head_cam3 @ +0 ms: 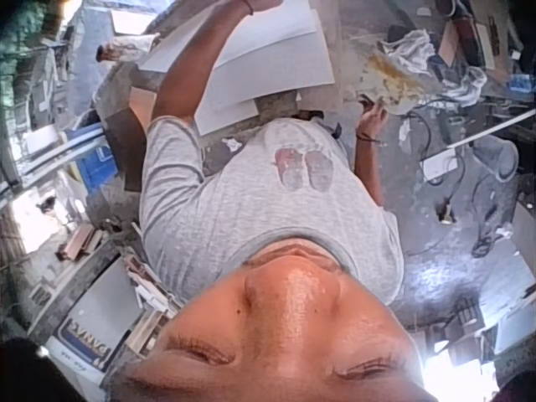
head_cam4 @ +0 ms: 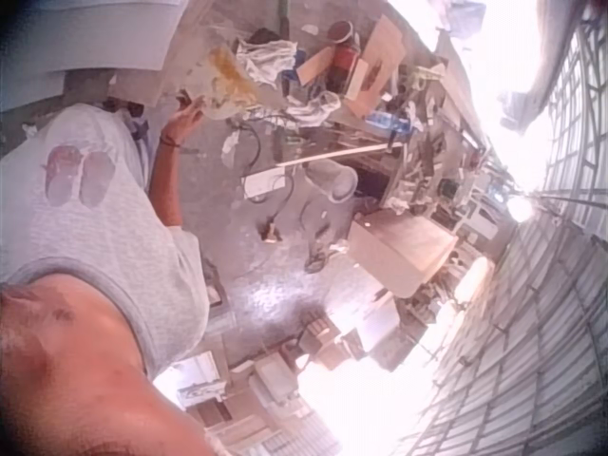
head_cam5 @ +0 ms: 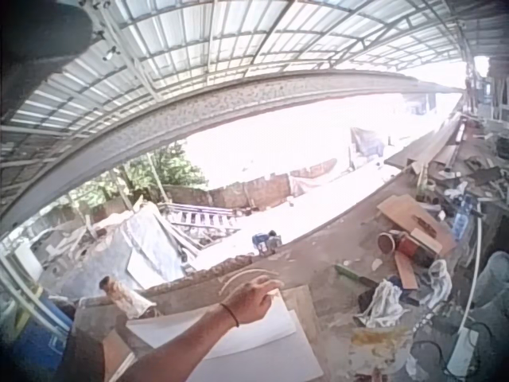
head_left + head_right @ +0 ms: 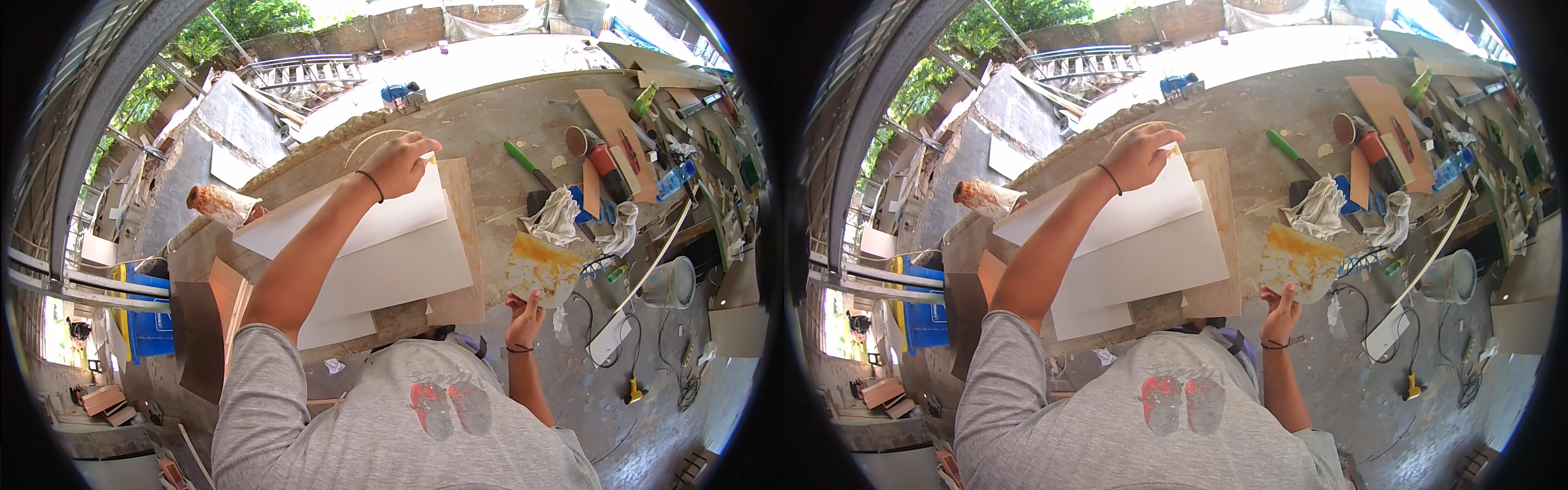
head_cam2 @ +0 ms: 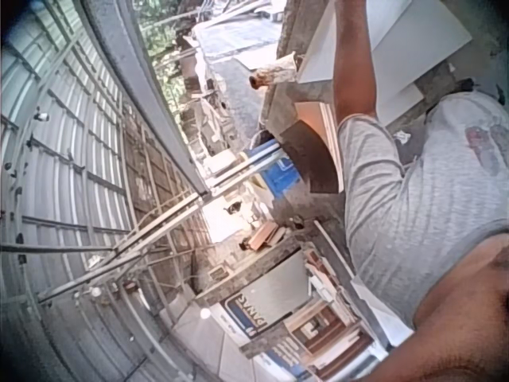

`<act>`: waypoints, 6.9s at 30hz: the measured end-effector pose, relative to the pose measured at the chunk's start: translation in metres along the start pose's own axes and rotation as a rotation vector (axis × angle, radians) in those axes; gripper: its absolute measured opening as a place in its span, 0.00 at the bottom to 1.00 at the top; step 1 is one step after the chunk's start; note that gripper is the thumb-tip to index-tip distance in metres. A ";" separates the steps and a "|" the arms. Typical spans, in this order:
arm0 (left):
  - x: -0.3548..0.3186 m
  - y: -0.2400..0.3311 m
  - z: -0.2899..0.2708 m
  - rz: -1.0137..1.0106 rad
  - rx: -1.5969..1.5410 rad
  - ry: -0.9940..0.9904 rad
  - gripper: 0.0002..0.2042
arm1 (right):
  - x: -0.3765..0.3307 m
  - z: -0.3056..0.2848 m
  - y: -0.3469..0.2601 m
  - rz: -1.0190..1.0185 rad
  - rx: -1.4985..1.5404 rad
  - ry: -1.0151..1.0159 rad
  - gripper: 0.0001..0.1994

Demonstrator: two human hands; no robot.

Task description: The person picks up a stack of boards, places them on a workbench, and applies glue to the surface of two boards using a putty knife. The person then sets the boards aside and applies glue to a white board.

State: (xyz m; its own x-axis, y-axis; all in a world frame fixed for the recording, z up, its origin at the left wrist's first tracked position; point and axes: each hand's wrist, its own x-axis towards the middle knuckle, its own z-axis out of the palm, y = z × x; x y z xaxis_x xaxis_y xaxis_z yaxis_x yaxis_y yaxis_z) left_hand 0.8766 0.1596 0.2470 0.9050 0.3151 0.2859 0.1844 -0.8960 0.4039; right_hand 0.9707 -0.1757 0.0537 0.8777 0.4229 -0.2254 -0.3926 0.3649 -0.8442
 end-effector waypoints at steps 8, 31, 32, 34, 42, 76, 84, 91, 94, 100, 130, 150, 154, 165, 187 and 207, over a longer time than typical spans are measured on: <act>0.001 0.000 0.003 0.037 0.007 0.033 0.12 | -0.002 -0.001 -0.002 0.013 -0.036 0.005 0.21; 0.009 -0.011 -0.018 -0.247 0.029 -0.091 0.18 | -0.009 -0.005 -0.004 -0.013 -0.039 0.003 0.21; 0.005 -0.013 -0.017 -0.239 0.075 -0.066 0.18 | -0.009 -0.006 -0.003 -0.017 -0.042 -0.001 0.21; -0.003 -0.021 -0.015 -0.240 0.123 -0.044 0.19 | -0.010 -0.007 -0.006 -0.006 -0.044 -0.004 0.21; -0.046 -0.039 -0.072 -0.304 0.166 -0.398 0.24 | -0.008 -0.013 -0.006 -0.016 -0.032 0.030 0.19; -0.320 0.001 0.121 -0.416 0.169 -0.077 0.28 | -0.008 0.114 0.089 0.164 0.068 -0.402 0.31; -0.456 -0.061 0.114 -1.245 0.367 0.447 0.23 | -0.018 0.121 0.089 0.076 -0.054 -0.319 0.31; -0.418 -0.040 0.091 -1.040 -0.016 0.698 0.10 | -0.023 0.121 0.087 0.048 -0.182 -0.274 0.28; -0.412 -0.045 0.095 -1.153 -0.129 0.736 0.12 | -0.028 0.122 0.091 0.009 -0.187 -0.243 0.28; -0.435 -0.063 0.113 -1.246 0.048 0.709 0.19 | -0.025 0.116 0.099 -0.043 -0.226 -0.228 0.25; -0.336 -0.278 -0.089 -0.575 -0.165 1.070 0.61 | -0.056 0.152 0.039 -0.213 -0.218 -0.177 0.25; -0.241 -0.093 -0.213 -0.588 -0.396 -0.909 0.47 | -0.095 0.118 0.018 -0.312 0.042 -0.055 0.20; -0.234 -0.074 -0.184 -0.612 -0.125 -1.191 0.48 | -0.103 0.101 0.024 -0.329 0.026 -0.067 0.17; -0.190 -0.041 -0.162 -0.635 0.259 -1.484 0.49 | -0.114 0.069 0.005 -0.218 0.010 0.000 0.17; -0.172 -0.013 -0.162 -0.500 0.422 -1.392 0.46 | -0.115 0.066 0.007 -0.213 0.073 -0.074 0.15; -0.265 -0.047 -0.181 -0.469 0.073 -0.687 0.47 | -0.120 0.146 -0.050 -0.268 -0.985 -0.577 0.12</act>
State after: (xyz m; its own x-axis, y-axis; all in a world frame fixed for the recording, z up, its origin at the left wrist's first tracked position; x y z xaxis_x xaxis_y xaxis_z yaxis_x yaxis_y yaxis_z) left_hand 0.5583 0.1751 0.3092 0.7564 0.4207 -0.5009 0.6031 -0.7449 0.2852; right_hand 0.8449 -0.1235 0.1938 0.5457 0.8360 0.0576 0.3906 -0.1929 -0.9001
